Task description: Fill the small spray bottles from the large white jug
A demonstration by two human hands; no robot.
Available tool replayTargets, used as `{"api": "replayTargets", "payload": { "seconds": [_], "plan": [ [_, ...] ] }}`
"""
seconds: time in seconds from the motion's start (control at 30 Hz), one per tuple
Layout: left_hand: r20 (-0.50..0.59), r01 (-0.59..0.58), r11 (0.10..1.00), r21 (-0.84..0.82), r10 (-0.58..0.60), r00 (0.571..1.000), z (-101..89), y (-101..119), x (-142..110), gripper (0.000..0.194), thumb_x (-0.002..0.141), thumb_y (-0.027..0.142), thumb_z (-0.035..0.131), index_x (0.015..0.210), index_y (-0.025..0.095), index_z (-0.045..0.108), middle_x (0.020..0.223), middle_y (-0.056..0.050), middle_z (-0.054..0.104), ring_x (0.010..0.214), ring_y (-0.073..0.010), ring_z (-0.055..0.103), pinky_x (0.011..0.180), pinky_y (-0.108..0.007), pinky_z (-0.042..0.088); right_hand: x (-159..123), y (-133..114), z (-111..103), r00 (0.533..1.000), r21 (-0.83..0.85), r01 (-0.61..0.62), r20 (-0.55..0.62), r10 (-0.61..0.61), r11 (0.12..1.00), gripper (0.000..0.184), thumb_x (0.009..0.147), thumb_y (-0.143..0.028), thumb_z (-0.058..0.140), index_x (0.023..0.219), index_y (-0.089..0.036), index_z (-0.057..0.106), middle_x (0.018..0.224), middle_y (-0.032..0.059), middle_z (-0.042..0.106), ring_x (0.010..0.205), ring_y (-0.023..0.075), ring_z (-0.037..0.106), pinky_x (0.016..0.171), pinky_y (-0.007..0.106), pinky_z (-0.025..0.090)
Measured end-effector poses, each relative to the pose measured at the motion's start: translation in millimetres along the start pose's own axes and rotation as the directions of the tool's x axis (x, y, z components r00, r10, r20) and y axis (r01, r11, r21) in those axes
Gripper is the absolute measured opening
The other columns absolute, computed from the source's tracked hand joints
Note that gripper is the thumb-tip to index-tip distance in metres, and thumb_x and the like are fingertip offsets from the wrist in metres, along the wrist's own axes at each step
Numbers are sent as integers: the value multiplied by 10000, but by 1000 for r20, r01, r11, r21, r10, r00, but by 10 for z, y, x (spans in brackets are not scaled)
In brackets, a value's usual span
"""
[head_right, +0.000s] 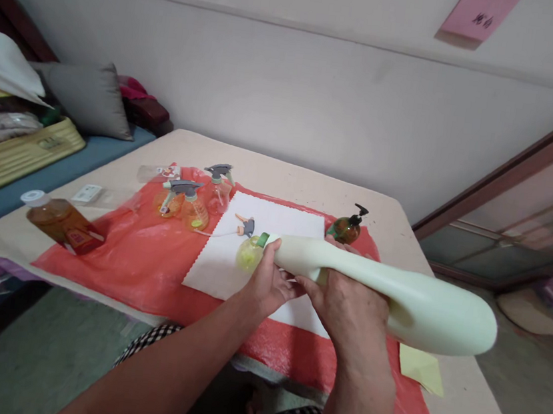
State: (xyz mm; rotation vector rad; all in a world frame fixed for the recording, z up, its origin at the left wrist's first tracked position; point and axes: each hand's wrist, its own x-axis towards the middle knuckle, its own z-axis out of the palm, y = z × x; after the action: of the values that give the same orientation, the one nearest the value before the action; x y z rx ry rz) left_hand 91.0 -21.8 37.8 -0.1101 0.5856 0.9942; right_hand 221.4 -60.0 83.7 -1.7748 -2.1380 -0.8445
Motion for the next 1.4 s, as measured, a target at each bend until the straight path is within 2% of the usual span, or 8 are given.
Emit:
{"api": "replayTargets", "payload": {
  "seconds": [0.33, 0.5, 0.7, 1.03, 1.4],
  "plan": [
    [4, -6, 1000, 10, 6, 1000, -1, -4, 3, 430, 899, 532, 573, 1104, 158, 630, 976, -120, 637, 793, -216, 649, 617, -316, 595, -5, -6, -7, 1000, 10, 2, 0, -2, 1000, 697, 959, -553, 483, 1495, -108, 458, 1129, 229, 704, 993, 368, 694, 765, 430, 560],
    [-5, 0, 1000, 7, 0, 1000, 0, -1, 7, 412, 900, 523, 570, 1096, 166, 630, 952, -110, 635, 775, -211, 644, 599, -315, 596, -1, -9, -10, 1000, -19, -12, 23, 13, 1000, 710, 956, -561, 508, 1492, -97, 464, 1142, 242, 699, 923, 362, 709, 686, 412, 556],
    [-2, -5, 1000, -2, 5, 1000, 8, 1, -2, 409, 903, 520, 573, 1088, 160, 632, 952, -112, 641, 768, -207, 640, 582, -306, 592, 0, 7, 11, 1000, 27, 15, -28, -14, 1000, 727, 948, -561, 537, 1506, -104, 447, 1129, 231, 697, 1002, 370, 698, 762, 424, 571],
    [4, -3, 1000, 0, 3, 1000, 9, 2, -10, 420, 897, 523, 580, 1095, 156, 634, 961, -116, 639, 779, -216, 651, 596, -317, 597, 2, 0, -1, 1000, 69, 5, -25, -3, 998, 740, 949, -536, 534, 1553, -140, 374, 1146, 215, 693, 1015, 381, 679, 785, 454, 563],
    [10, -6, 1000, 16, 6, 1000, 6, 3, -7, 420, 902, 524, 566, 1087, 154, 637, 943, -109, 635, 788, -214, 643, 604, -314, 593, 8, 1, -7, 1000, 57, 5, -7, -5, 998, 736, 949, -533, 546, 1538, -119, 396, 1150, 224, 690, 1040, 382, 671, 808, 458, 560]
  ]
}}
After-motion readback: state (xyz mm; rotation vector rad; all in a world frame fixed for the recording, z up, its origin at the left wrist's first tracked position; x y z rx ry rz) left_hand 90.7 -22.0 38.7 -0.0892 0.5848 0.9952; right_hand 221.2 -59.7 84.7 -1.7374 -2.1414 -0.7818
